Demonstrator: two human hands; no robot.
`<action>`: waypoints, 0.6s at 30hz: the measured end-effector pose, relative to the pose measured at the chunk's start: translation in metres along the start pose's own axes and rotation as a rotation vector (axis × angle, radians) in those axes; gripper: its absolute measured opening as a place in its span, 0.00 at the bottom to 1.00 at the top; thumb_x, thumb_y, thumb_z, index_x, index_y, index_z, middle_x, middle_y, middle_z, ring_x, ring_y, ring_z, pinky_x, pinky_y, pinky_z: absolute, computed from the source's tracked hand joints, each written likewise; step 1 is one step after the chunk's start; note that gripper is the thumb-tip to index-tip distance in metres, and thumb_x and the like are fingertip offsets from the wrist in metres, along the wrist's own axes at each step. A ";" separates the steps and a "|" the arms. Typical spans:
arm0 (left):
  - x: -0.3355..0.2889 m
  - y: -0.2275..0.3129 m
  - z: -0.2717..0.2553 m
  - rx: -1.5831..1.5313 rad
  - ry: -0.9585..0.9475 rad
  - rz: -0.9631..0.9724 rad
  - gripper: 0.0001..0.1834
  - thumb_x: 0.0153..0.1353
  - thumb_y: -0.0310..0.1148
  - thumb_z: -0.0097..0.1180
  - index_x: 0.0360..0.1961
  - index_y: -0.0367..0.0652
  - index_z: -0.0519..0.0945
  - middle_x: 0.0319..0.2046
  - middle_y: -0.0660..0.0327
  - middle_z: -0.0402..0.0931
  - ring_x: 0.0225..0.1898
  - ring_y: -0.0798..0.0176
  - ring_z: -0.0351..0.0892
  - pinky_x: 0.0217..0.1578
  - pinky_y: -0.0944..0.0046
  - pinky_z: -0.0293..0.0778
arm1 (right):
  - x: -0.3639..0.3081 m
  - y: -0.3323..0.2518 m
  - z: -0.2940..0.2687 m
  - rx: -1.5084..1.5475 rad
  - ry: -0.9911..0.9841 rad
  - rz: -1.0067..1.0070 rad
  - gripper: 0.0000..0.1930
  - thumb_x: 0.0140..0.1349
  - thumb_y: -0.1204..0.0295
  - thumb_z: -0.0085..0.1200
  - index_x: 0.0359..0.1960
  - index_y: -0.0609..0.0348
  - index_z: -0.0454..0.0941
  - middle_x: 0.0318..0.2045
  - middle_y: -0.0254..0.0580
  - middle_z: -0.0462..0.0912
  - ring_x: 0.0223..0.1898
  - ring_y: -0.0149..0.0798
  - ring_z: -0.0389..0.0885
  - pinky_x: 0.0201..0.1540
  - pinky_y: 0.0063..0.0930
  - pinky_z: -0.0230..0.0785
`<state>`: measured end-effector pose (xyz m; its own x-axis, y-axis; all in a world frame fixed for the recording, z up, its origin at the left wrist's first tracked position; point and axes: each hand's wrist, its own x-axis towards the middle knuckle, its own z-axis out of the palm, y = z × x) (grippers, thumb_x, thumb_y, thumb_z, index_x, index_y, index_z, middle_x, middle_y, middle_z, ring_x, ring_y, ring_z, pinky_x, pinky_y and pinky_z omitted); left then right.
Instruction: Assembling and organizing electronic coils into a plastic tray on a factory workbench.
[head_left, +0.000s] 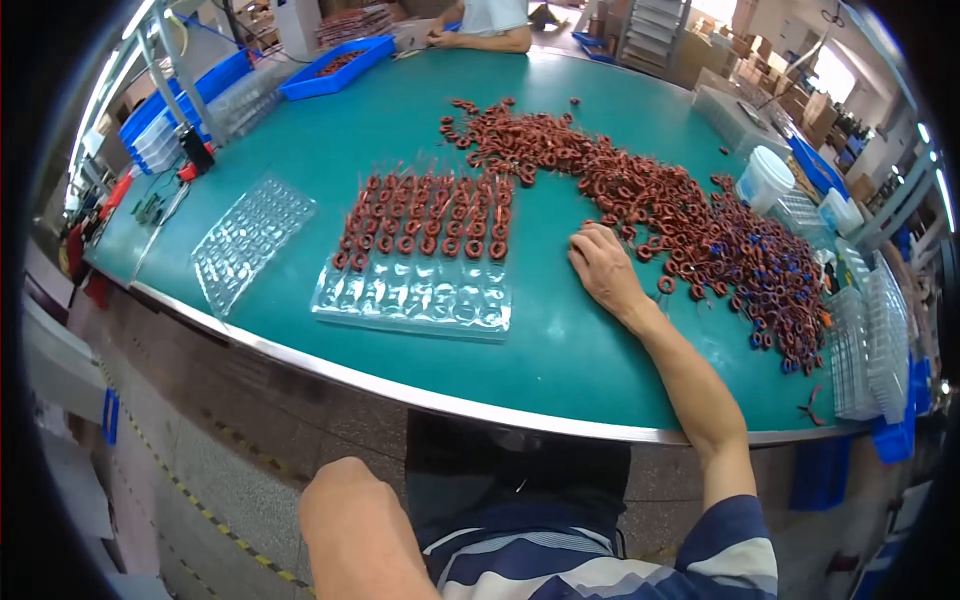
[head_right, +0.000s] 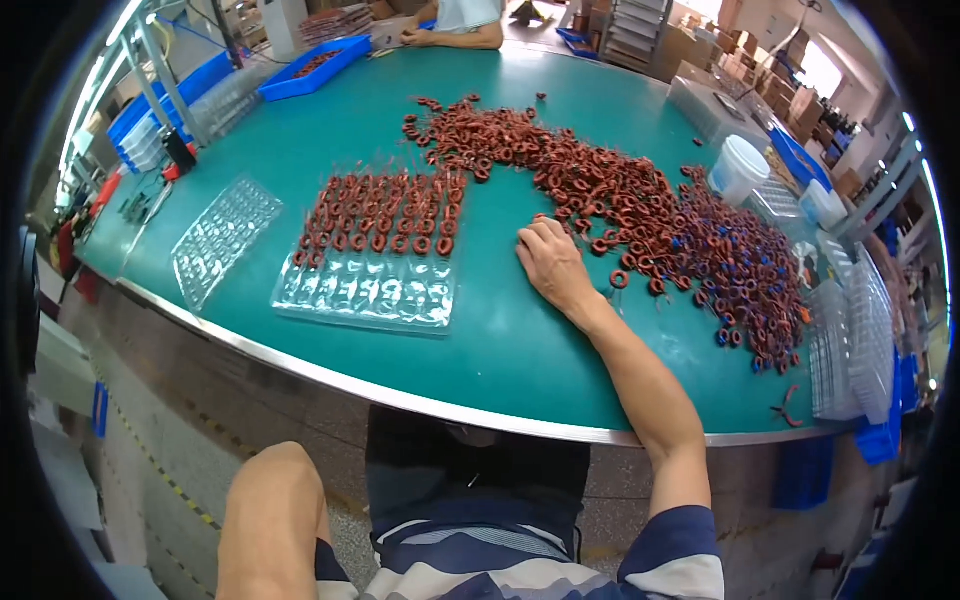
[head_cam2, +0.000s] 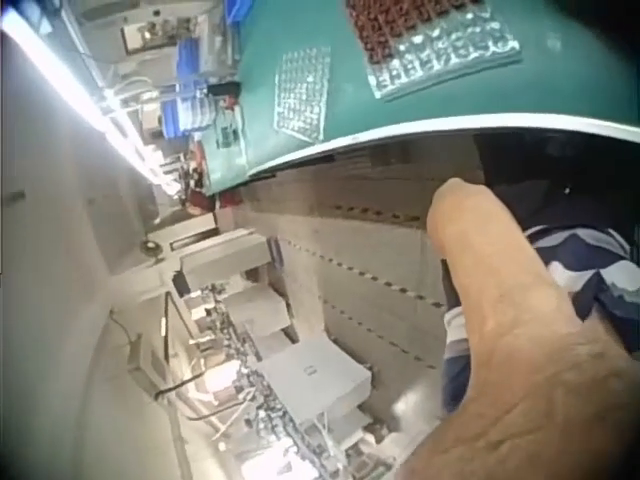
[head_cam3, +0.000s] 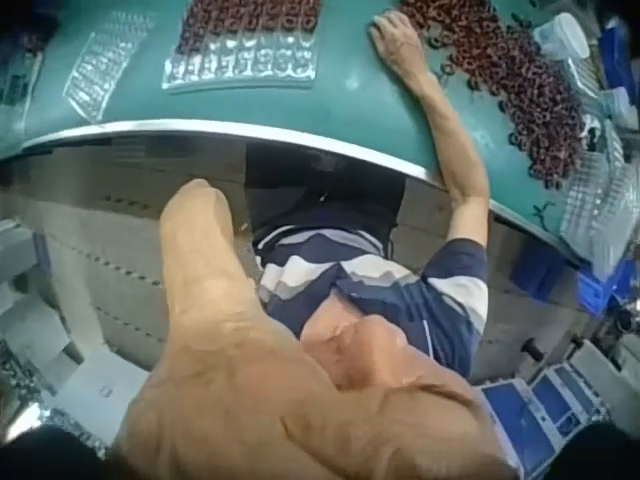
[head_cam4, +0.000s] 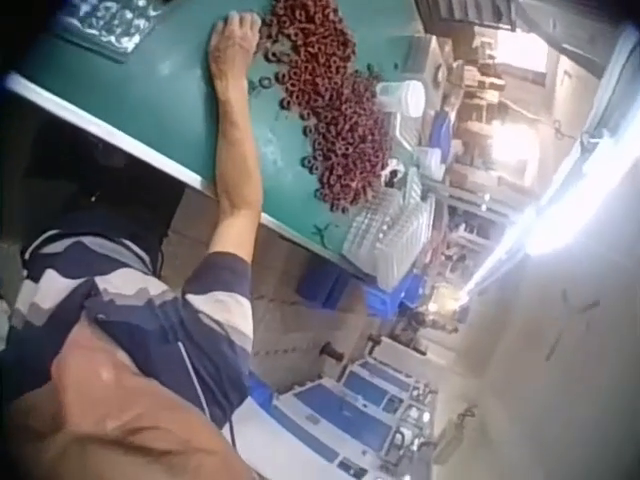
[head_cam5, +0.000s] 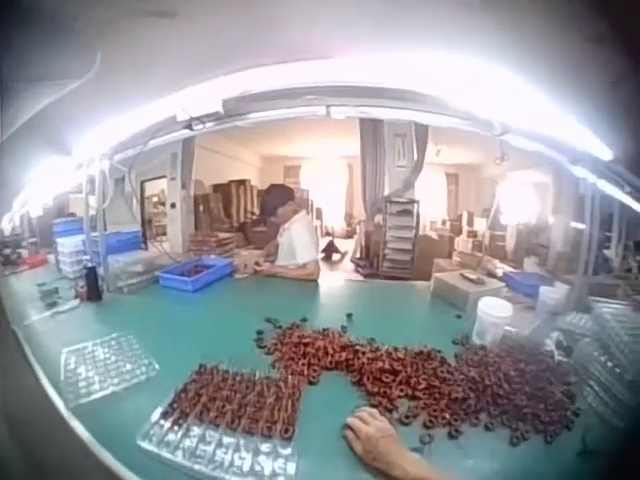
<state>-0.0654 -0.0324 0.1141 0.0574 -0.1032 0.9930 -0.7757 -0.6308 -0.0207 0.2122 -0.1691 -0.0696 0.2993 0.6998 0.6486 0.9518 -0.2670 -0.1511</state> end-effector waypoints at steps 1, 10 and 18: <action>-0.002 -0.002 0.003 0.013 0.007 0.015 0.33 0.66 0.54 0.39 0.55 0.33 0.70 0.44 0.47 0.78 0.41 0.52 0.80 0.48 0.52 0.74 | -0.001 0.004 0.006 -0.003 0.009 -0.018 0.10 0.59 0.73 0.55 0.41 0.63 0.74 0.41 0.49 0.76 0.52 0.52 0.72 0.53 0.40 0.67; -0.024 0.041 0.000 0.206 0.017 0.006 0.32 0.67 0.52 0.35 0.56 0.34 0.70 0.45 0.48 0.77 0.42 0.52 0.80 0.50 0.53 0.74 | -0.001 0.003 -0.001 -0.014 0.073 -0.015 0.18 0.57 0.74 0.57 0.49 0.61 0.70 0.40 0.49 0.75 0.45 0.52 0.74 0.47 0.39 0.71; -0.026 0.071 -0.019 0.327 -0.075 -0.276 0.37 0.68 0.57 0.31 0.60 0.31 0.64 0.47 0.41 0.75 0.38 0.46 0.81 0.49 0.50 0.75 | 0.007 -0.021 -0.012 0.338 0.175 0.029 0.26 0.58 0.75 0.60 0.58 0.59 0.65 0.45 0.46 0.77 0.43 0.47 0.81 0.42 0.35 0.77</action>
<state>-0.1335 -0.0596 0.0890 0.2892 0.0556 0.9556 -0.4856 -0.8518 0.1965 0.1931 -0.1661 -0.0530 0.3379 0.5639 0.7536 0.9204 -0.0305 -0.3899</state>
